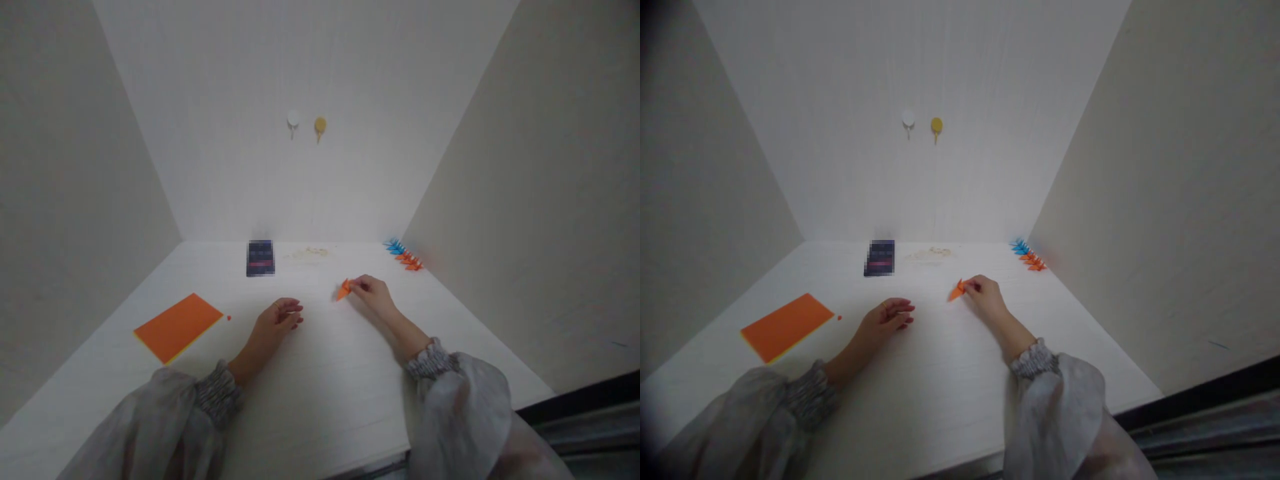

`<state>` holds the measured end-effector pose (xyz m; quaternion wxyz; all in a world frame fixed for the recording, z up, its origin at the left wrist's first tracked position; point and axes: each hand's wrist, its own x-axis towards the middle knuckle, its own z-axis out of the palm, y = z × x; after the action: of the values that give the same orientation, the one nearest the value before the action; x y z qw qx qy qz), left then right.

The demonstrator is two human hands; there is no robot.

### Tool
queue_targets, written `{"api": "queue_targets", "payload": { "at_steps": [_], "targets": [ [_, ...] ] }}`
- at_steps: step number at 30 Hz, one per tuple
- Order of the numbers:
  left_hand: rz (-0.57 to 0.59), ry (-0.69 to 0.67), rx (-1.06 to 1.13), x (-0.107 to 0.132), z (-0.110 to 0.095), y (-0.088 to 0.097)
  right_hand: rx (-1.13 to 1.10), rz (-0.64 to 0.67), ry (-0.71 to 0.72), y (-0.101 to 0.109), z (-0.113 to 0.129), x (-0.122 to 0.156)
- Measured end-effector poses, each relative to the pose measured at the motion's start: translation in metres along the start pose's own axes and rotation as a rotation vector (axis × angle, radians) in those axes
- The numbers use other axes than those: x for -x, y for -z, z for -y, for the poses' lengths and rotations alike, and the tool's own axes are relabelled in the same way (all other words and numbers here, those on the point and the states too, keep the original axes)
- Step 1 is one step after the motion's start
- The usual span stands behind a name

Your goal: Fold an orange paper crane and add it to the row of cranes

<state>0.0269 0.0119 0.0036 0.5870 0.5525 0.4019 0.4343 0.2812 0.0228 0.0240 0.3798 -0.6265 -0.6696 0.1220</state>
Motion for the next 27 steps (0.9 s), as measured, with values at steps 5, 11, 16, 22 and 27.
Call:
{"api": "queue_targets", "payload": {
  "at_steps": [5, 11, 16, 22, 27],
  "targets": [
    [0.028, 0.008, -0.026, -0.002, 0.002, 0.0, 0.281, -0.19, -0.272, 0.059, -0.065, -0.006],
    [0.037, 0.028, -0.05, -0.004, 0.005, 0.0, 0.511, -0.225, -0.485, 0.102, -0.118, -0.005],
    [0.017, 0.049, -0.061, -0.004, 0.001, -0.002, 0.606, -0.233, -0.565, 0.117, -0.147, -0.011],
    [0.021, 0.072, -0.087, -0.005, 0.0, -0.002, 0.64, -0.224, -0.587, 0.125, -0.173, -0.021],
    [0.015, 0.096, -0.12, -0.006, 0.0, -0.002, 0.64, -0.231, -0.582, 0.125, -0.184, -0.029]
  ]
}}
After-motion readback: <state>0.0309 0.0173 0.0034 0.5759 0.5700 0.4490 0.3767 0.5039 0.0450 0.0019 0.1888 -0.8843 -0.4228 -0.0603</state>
